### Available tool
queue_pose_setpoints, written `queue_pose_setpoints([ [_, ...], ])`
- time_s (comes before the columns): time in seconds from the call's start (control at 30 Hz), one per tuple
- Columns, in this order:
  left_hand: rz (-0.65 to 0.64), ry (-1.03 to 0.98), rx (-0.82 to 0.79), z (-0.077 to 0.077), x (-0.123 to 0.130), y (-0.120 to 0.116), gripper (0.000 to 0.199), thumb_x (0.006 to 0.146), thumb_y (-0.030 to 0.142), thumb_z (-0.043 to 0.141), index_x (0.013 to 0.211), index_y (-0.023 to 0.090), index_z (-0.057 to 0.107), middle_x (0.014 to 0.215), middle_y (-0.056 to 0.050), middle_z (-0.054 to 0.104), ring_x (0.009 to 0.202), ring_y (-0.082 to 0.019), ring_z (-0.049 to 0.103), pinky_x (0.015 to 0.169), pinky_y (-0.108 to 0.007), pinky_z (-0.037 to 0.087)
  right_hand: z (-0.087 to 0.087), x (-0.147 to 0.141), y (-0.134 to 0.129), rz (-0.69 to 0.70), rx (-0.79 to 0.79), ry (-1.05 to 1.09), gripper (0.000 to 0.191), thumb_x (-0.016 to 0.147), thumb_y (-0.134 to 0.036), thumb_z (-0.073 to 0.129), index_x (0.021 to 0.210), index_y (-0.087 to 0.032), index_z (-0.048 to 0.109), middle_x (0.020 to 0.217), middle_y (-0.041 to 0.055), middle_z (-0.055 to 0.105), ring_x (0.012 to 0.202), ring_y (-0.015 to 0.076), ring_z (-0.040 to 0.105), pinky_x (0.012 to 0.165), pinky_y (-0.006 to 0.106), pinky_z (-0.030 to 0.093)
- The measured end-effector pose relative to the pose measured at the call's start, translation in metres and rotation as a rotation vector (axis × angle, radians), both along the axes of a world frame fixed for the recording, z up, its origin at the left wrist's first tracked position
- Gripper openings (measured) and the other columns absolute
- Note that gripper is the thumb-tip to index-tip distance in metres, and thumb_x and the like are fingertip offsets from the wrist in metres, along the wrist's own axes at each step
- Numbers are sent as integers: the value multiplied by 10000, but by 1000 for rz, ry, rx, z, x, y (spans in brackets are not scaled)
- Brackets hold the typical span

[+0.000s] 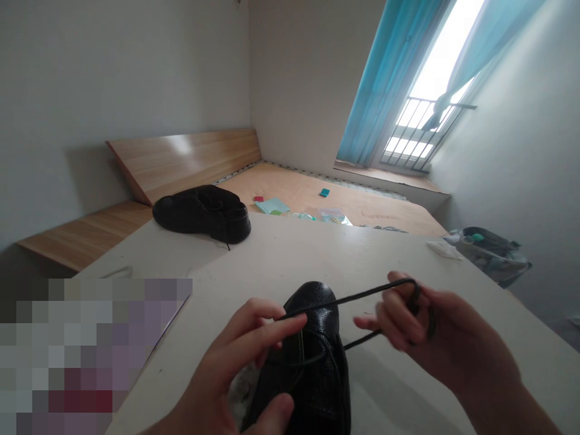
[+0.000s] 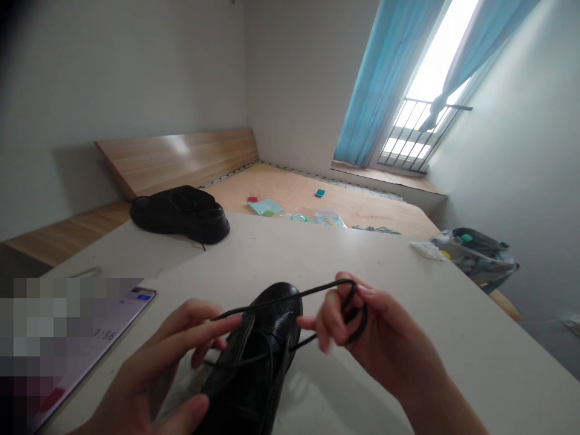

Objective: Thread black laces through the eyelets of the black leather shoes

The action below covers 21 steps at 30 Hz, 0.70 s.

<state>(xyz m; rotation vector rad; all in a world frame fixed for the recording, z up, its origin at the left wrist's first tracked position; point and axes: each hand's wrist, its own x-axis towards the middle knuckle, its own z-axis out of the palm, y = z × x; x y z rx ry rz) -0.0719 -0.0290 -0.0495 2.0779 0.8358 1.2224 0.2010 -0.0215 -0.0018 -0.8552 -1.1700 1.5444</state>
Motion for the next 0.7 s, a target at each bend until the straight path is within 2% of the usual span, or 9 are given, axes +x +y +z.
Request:
queue_pose_setpoints([
  [0.03, 21, 13, 10, 1, -1, 1, 533, 798, 149, 520, 1273, 389, 552, 1149, 12, 531, 821, -99, 601, 727, -191, 534, 1, 1, 0, -46, -31, 42, 201, 901, -433, 492, 826, -265, 573, 562, -39, 447, 433, 117, 419, 493, 269, 464],
  [0.1, 84, 96, 9, 3, -1, 5, 422, 833, 161, 485, 1174, 374, 612, 1073, 21, 564, 844, -110, 617, 736, -206, 523, 0, 2, 1, -132, -57, -43, 189, 902, -428, 497, 821, -260, 526, 554, -63, 359, 405, 88, 209, 375, 195, 263],
  [0.2, 147, 333, -94, 5, 3, 13, 282, 895, 236, 450, 1095, 311, 635, 1026, 8, 622, 879, -158, 646, 750, -268, 509, -5, -3, 2, -223, 36, -510, 202, 898, -443, 551, 889, -244, 518, 658, -44, 419, 539, 107, 326, 475, 207, 294],
  [0.27, 165, 484, -172, 6, 7, 17, 247, 920, 291, 410, 1031, 262, 629, 947, -5, 653, 814, -187, 648, 699, -301, 484, -9, -8, 1, -109, 100, -863, 183, 906, -412, 569, 928, -232, 546, 714, -30, 471, 650, 125, 420, 579, 233, 344],
  [0.33, 187, 580, -200, 6, 8, 18, 245, 930, 338, 387, 879, 230, 601, 816, -8, 644, 730, -205, 618, 643, -313, 436, -11, -12, -2, 129, 93, -1082, 170, 900, -380, 582, 867, -213, 567, 706, -32, 488, 656, 123, 430, 591, 243, 332],
  [0.43, 180, 506, -194, 5, 8, 15, 315, 941, 377, 381, 698, 214, 501, 705, -1, 579, 674, -192, 555, 613, -299, 383, -11, -15, -5, 362, 13, -1116, 279, 909, -378, 554, 710, -185, 514, 617, -48, 419, 574, 101, 363, 523, 238, 280],
  [0.5, 177, 311, -267, 4, 7, 14, 344, 953, 383, 383, 664, 210, 456, 660, 14, 525, 644, -169, 520, 590, -276, 376, -11, -13, -2, 256, 29, -1061, 364, 936, -428, 496, 667, -184, 477, 604, -45, 392, 563, 101, 356, 516, 239, 284],
  [0.6, 283, -105, -396, 2, 4, 17, 361, 958, 376, 414, 637, 211, 408, 631, 27, 453, 647, -152, 487, 589, -246, 397, -11, -8, 6, -107, 149, -909, 403, 905, -493, 530, 651, -180, 534, 680, -9, 484, 633, 125, 445, 583, 253, 362],
  [0.7, 367, -393, -356, 1, 0, 21, 357, 965, 352, 437, 640, 208, 405, 700, 15, 471, 751, -159, 490, 693, -242, 431, -11, -1, 14, -346, 24, -472, 338, 796, -519, 663, 746, -184, 649, 804, 46, 625, 780, 185, 574, 710, 290, 469],
])
